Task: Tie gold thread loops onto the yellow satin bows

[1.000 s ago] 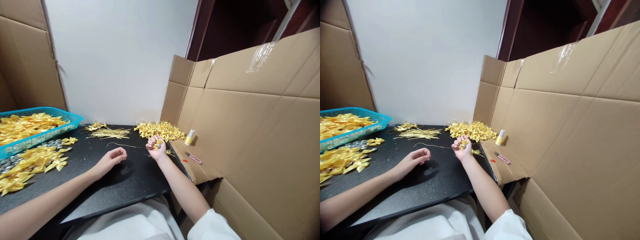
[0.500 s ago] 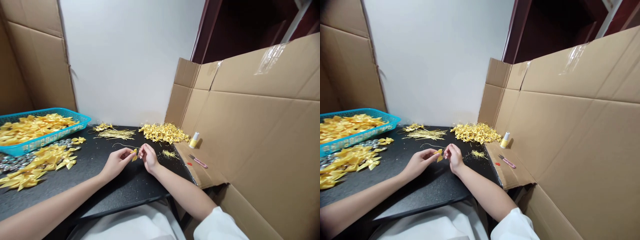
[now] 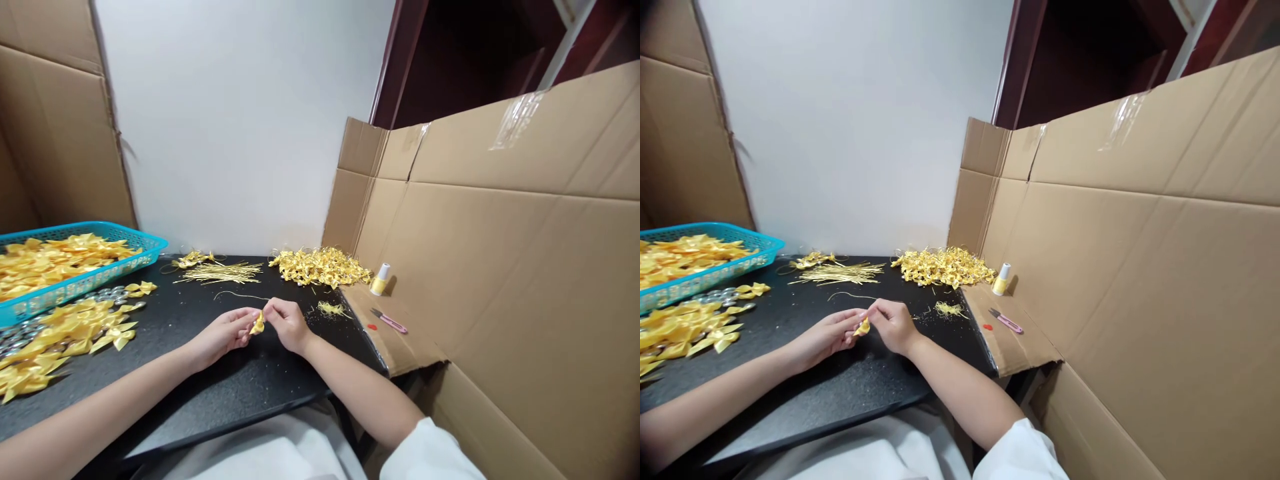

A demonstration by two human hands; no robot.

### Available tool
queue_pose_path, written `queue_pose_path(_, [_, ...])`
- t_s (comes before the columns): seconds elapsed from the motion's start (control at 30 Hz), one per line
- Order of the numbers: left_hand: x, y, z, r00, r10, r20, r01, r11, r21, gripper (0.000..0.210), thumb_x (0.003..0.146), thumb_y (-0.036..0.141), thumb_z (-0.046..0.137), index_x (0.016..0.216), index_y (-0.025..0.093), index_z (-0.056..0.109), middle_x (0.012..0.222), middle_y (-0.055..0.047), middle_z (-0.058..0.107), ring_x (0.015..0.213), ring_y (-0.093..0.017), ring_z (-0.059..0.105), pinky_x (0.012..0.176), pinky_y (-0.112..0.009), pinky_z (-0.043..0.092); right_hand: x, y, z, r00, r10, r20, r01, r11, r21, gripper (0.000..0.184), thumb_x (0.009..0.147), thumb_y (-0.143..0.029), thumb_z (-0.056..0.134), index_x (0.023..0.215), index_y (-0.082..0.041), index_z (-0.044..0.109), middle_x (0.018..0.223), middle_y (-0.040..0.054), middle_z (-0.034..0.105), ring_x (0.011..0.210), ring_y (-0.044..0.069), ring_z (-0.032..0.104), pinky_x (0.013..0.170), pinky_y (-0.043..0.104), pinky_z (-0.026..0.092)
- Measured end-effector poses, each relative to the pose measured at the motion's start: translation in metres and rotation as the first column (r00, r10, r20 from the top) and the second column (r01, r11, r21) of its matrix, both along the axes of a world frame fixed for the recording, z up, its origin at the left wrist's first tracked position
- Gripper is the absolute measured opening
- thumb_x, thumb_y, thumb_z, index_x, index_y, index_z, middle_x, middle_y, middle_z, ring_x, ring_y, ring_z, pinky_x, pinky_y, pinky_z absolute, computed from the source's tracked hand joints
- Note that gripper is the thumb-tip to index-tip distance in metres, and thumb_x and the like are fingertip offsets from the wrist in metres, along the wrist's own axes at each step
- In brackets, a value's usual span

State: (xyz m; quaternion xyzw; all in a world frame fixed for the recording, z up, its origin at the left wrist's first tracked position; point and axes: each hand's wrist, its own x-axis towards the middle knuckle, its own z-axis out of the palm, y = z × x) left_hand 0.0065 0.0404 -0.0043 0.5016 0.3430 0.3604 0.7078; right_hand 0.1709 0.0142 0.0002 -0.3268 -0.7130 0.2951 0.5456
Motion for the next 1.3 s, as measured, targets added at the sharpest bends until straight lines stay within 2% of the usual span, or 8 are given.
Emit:
queue_pose_path(0.2, [-0.003,0.000,0.003,0.998,0.068,-0.016,-0.068,0.997,0.019,0.046,0.062,0.038,0.081,0.099,0.016,0.063,0.069,-0.002,0.063,0.053,-0.008,0.050,0.052,-0.020,0.040,0.044,0.022,0.033,0.937,-0.266,0.228,0.310,0.932,-0.188,0.027,0.083,-0.032,0.049,0.061,-0.018,0.054,0.056,-0.0039,0.050,0.054,0.010,0.044,0.055,0.022,0.035])
queue_pose_path(0.33, [-0.005,0.002,0.003,0.998,0.065,-0.026,-0.065,0.998,0.007,0.046,0.060,0.036,0.083,0.095,0.014,0.063,0.068,-0.001,0.062,0.054,-0.007,0.049,0.053,-0.019,0.041,0.111,0.057,0.076,0.660,-0.503,0.558,0.665,0.737,-0.121,0.024,0.082,-0.029,0.053,0.062,-0.017,0.058,0.061,-0.0012,0.058,0.056,0.011,0.050,0.060,0.022,0.038])
queue_pose_path(0.47, [-0.005,0.002,0.003,0.998,0.059,-0.036,-0.058,0.998,0.020,0.043,0.060,0.035,0.082,0.092,0.014,0.063,0.068,-0.001,0.061,0.054,-0.007,0.049,0.053,-0.019,0.041,0.172,0.090,0.111,0.496,-0.652,0.574,0.810,0.586,-0.033,0.023,0.085,-0.028,0.050,0.074,-0.014,0.065,0.080,0.0082,0.067,0.073,0.015,0.057,0.071,0.025,0.039])
queue_pose_path(0.67, [-0.004,0.005,-0.003,0.998,0.032,-0.048,-0.030,0.998,0.047,0.041,0.063,0.037,0.079,0.092,0.014,0.062,0.068,-0.001,0.061,0.054,-0.007,0.047,0.053,-0.019,0.039,0.219,0.107,0.121,0.430,-0.666,0.610,0.843,0.538,-0.008,0.024,0.085,-0.024,0.054,0.081,-0.007,0.070,0.094,0.0181,0.070,0.091,0.021,0.063,0.082,0.026,0.041])
queue_pose_path(0.87, [-0.009,0.013,-0.005,0.961,0.165,-0.222,-0.069,0.920,0.385,0.037,0.070,0.048,0.065,0.090,0.017,0.060,0.071,-0.002,0.061,0.058,-0.013,0.052,0.057,-0.026,0.043,0.199,0.089,0.116,0.472,-0.657,0.588,0.791,0.610,0.047,0.026,0.089,-0.022,0.048,0.099,-0.009,0.068,0.109,0.0157,0.067,0.099,0.020,0.062,0.086,0.029,0.043])
queue_pose_path(1.03, [-0.030,0.037,-0.004,0.669,0.622,-0.407,0.130,0.442,0.888,0.041,0.075,0.048,0.053,0.101,0.019,0.066,0.116,-0.011,0.065,0.112,-0.030,0.054,0.099,-0.042,0.040,0.099,0.066,0.071,0.637,-0.472,0.610,0.554,0.830,0.064,0.015,0.083,-0.026,0.058,0.090,-0.019,0.071,0.097,0.0035,0.069,0.089,0.015,0.062,0.081,0.026,0.047])
queue_pose_path(1.17, [-0.043,0.056,-0.014,0.363,0.693,-0.623,0.306,0.543,0.782,0.065,0.078,0.051,0.045,0.130,0.014,0.054,0.147,-0.016,0.040,0.135,-0.035,0.035,0.108,-0.052,0.029,0.018,0.051,0.029,0.663,-0.280,0.694,0.291,0.951,0.104,0.020,0.082,-0.030,0.060,0.098,-0.019,0.069,0.106,0.0070,0.066,0.102,0.021,0.058,0.089,0.035,0.046])
queue_pose_path(1.3, [-0.045,0.060,-0.021,0.274,0.565,-0.778,0.430,0.651,0.625,0.067,0.084,0.052,0.037,0.140,0.015,0.045,0.151,-0.013,0.032,0.141,-0.032,0.025,0.111,-0.058,0.017,-0.018,0.048,0.005,0.573,-0.286,0.768,0.233,0.955,0.181,0.039,0.088,-0.038,0.053,0.122,-0.020,0.058,0.136,0.0092,0.052,0.127,0.025,0.042,0.103,0.046,0.037])
